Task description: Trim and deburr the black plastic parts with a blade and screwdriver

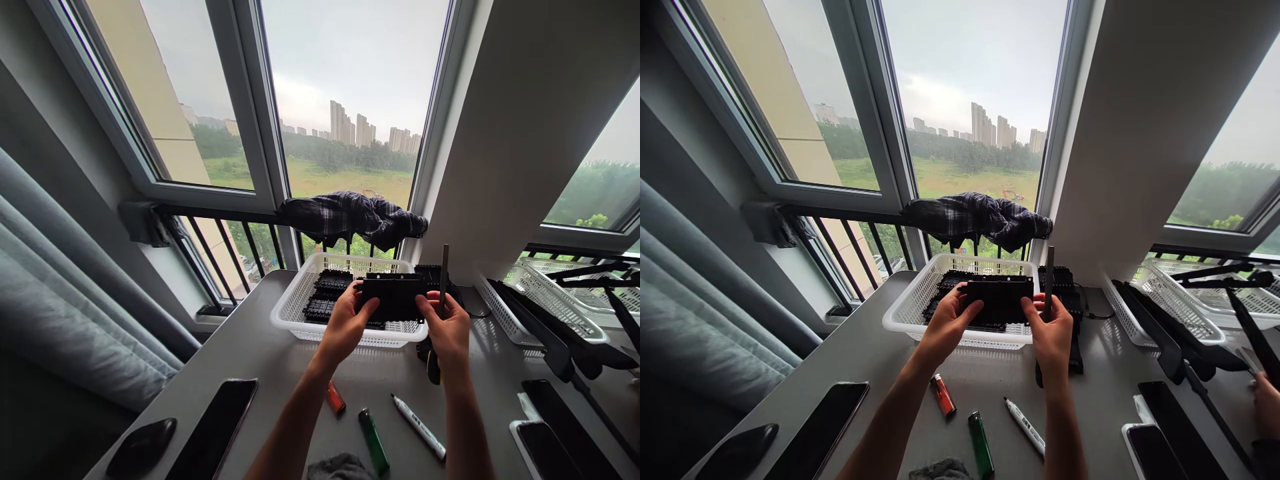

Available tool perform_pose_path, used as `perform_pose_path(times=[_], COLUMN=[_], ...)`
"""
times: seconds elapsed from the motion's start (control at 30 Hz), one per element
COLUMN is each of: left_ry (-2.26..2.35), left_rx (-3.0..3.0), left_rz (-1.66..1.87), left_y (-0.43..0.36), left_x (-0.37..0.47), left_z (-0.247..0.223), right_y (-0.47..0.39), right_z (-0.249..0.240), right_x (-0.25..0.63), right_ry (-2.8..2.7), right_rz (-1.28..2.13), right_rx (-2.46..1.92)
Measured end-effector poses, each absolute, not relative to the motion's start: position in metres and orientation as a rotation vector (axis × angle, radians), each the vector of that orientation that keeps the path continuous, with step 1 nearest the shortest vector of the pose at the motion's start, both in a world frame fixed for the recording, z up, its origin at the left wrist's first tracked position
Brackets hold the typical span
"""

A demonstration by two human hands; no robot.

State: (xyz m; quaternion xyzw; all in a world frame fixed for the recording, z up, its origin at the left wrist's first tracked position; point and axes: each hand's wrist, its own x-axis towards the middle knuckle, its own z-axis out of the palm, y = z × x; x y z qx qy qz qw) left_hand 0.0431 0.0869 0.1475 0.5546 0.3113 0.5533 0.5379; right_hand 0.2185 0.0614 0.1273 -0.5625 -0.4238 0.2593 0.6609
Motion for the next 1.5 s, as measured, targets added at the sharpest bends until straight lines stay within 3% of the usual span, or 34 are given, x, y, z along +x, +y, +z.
perform_pose_path(times=[0.23, 0.57, 1.0, 1.5], left_ry=[0.899, 0.732, 0.577, 0.749], left_rx=[1.280, 1.190, 1.106, 1.083], left_rz=[1.528, 1.507, 1.414, 1.475], left_y=[0.093, 0.091, 0.086, 0.084], left_x=[0.036, 0.037, 0.036, 0.035], left_z=[0.147, 0.145, 0.150, 0.154], right_y=[0.056, 0.044, 0.047, 0.044], right_z=[0.127, 0.139, 0.137, 0.139], right_x=[0.223, 0.206, 0.204, 0.209], right_ry=[-1.123, -1.670, -1.642, -1.654], right_rz=[0.580, 0.454, 0.420, 0.372], right_rx=[-1.258, -1.448, -1.480, -1.511])
